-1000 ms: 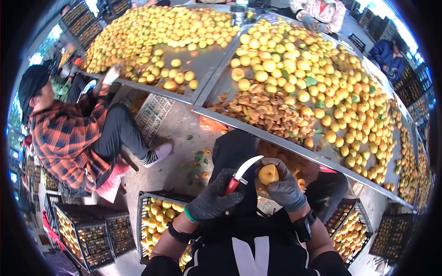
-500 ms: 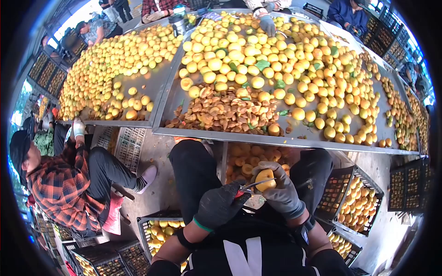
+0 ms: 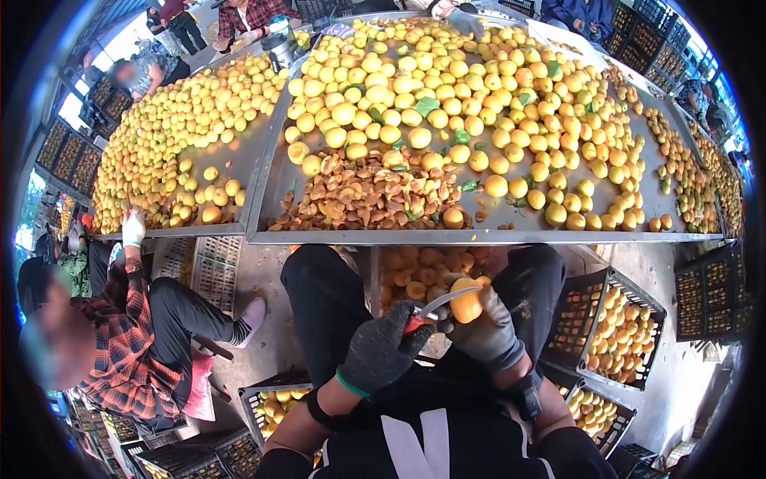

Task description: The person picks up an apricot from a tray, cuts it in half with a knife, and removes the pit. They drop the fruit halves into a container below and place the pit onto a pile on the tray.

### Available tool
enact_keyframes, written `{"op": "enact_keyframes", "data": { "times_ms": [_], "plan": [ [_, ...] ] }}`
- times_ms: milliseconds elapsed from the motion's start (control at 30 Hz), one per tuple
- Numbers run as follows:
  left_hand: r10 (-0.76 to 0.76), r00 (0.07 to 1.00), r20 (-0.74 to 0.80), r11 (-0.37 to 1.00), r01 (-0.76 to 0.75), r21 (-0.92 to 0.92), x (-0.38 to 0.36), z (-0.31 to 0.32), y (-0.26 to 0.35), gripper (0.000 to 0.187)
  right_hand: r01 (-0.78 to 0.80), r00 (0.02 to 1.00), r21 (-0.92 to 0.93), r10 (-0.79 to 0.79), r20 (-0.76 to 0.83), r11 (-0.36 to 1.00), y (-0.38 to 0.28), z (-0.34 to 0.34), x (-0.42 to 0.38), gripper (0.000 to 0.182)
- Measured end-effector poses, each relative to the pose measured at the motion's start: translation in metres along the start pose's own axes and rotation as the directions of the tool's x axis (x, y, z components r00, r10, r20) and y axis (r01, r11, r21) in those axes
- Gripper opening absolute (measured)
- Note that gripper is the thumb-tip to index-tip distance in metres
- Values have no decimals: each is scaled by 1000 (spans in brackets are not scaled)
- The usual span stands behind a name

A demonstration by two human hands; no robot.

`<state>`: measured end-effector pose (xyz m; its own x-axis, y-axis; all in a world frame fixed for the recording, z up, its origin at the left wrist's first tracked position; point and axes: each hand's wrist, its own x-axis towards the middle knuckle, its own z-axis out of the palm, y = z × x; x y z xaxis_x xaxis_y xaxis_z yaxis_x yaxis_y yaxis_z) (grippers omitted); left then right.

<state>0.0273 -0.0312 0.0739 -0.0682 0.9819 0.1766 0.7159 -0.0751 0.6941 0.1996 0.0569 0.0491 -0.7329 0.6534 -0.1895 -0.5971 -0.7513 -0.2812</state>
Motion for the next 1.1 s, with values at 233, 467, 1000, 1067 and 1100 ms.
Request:
{"op": "enact_keyframes", "data": {
  "times_ms": [233, 467, 1000, 1067, 1100],
  "plan": [
    [-4, 1000, -2, 999, 5, 50, 2, 2, 6, 31, 201, 979, -268, -185, 85, 942, 6, 5, 0, 60],
    [36, 995, -95, 975, -14, 223, -9, 9, -5, 36, 304, 953, -505, -253, 169, 808, 5, -4, -2, 62],
    [98, 995, -1, 949, -93, 302, -16, 1, -11, 26, 218, 973, -700, -209, 100, 680, 3, 16, -11, 62],
    [130, 992, -2, 934, -121, 337, -16, -1, -11, 28, 201, 976, -705, -202, 84, 680, 2, 21, -13, 62],
    [129, 992, -2, 934, -121, 337, -17, 0, -13, 28, 189, 976, -717, -206, 65, 671, 2, 23, -14, 61]
  ]
}}
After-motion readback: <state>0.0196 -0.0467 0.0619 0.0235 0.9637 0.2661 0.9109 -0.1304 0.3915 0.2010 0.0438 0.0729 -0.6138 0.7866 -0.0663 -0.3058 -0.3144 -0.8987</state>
